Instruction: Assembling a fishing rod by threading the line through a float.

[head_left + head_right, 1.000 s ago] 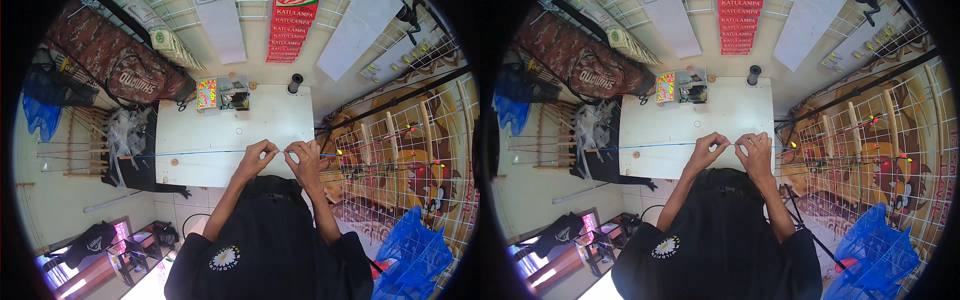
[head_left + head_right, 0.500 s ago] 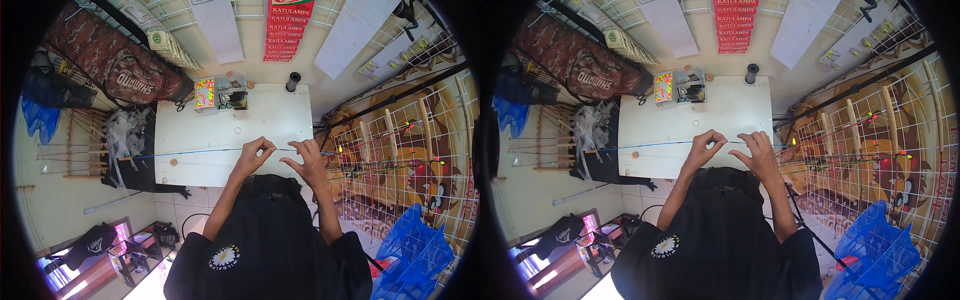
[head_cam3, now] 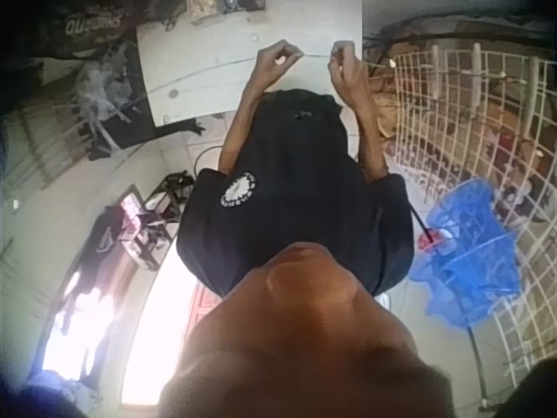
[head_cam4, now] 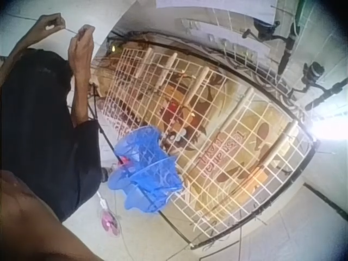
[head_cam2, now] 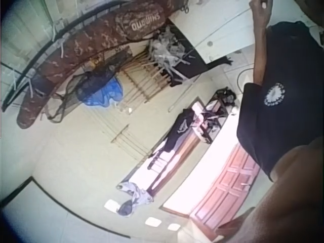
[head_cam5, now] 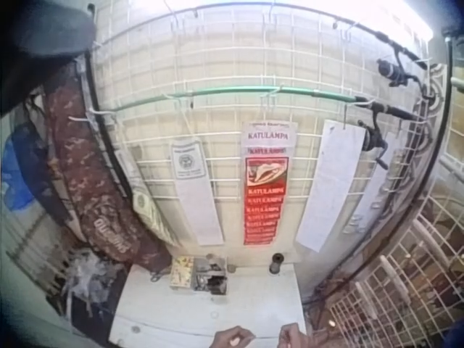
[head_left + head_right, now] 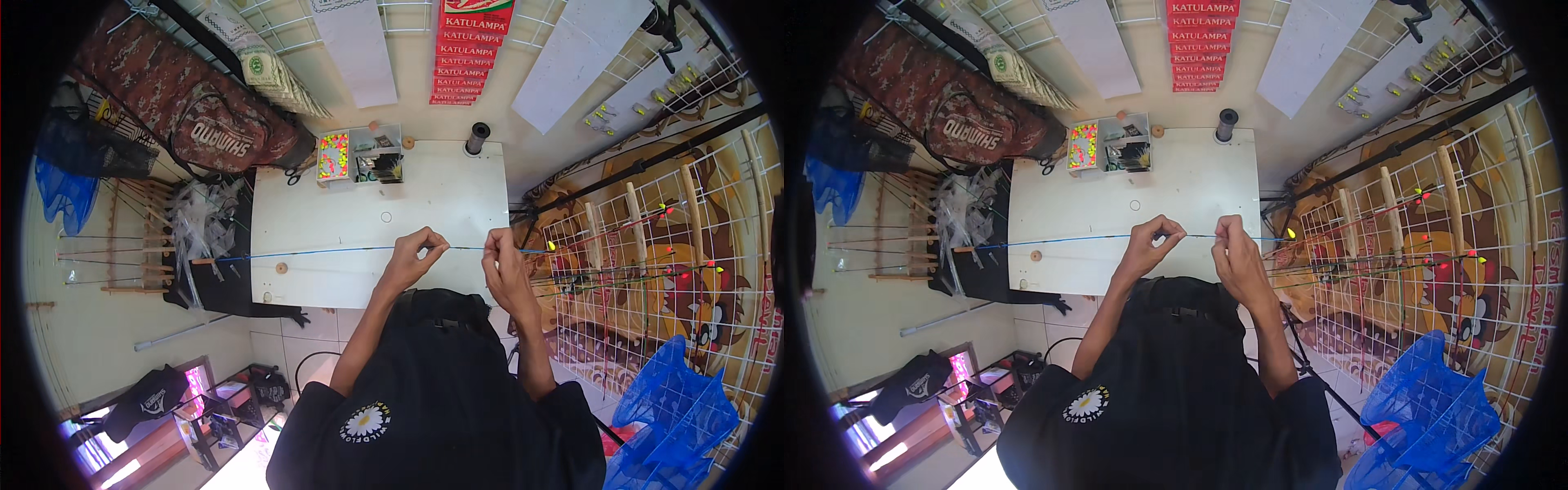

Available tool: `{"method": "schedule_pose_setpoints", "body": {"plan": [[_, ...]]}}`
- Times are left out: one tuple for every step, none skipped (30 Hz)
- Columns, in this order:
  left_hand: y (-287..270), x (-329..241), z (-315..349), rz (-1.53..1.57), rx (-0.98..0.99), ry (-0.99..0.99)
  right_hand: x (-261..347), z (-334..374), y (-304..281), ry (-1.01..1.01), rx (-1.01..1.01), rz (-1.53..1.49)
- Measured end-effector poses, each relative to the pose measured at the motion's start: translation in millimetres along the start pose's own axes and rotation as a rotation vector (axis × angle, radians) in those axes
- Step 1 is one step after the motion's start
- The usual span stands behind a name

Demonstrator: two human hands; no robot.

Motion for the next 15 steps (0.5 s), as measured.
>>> {"method": "schedule_pose_setpoints", "body": {"plan": [[0,-1,0,0.0,0.001,0.001,5,-1,3,-0.059,0.006,-0.039],[1,-1,0,0.026,-0.001,0.003,11,-2,5,-0.118,0.014,-0.079],[1,-2,0,0.052,-0.003,0.005,13,-3,5,-0.12,0.014,-0.079],[0,-4,0,0.051,-0.004,0.006,18,-4,5,-0.152,0.003,-0.062],[0,-6,0,0.029,0.008,0.002,22,-4,4,-0.183,-0.008,-0.044],[0,-7,0,0.007,0.02,-0.003,20,-5,5,-0.184,-0.008,-0.043],[0,-7,-1,0.007,0.018,-0.002,14,-7,5,-0.162,-0.034,-0.05],[0,-5,0,0.016,0.011,-0.002,10,-7,4,-0.14,-0.059,-0.057],[-1,-4,0,0.026,0.004,-0.002,11,-7,4,-0.14,-0.057,-0.056],[-1,-4,1,0.027,0.002,-0.003,9,-8,3,-0.086,-0.043,-0.023],[-1,-6,0,0.014,0.011,-0.017,6,-9,3,-0.033,-0.031,0.009],[0,-6,0,0.002,0.02,-0.032,4,-9,5,-0.033,-0.03,0.01],[0,-5,0,0.002,0.019,-0.032,5,-9,5,-0.103,-0.059,-0.006],[0,-5,0,0.013,0.015,-0.019,8,-8,5,-0.173,-0.087,-0.023],[0,-5,0,0.024,0.011,-0.007,6,-8,6,-0.173,-0.086,-0.022]]}}
Point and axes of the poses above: each hand's wrist, its own z-axis away from the middle knuckle, its own y-axis out of the palm, x = y × z, the point moved 8 cm from there along -z, towards the middle knuckle, and after that the axes turned 5 degrees about y, right-handed, at the moved point
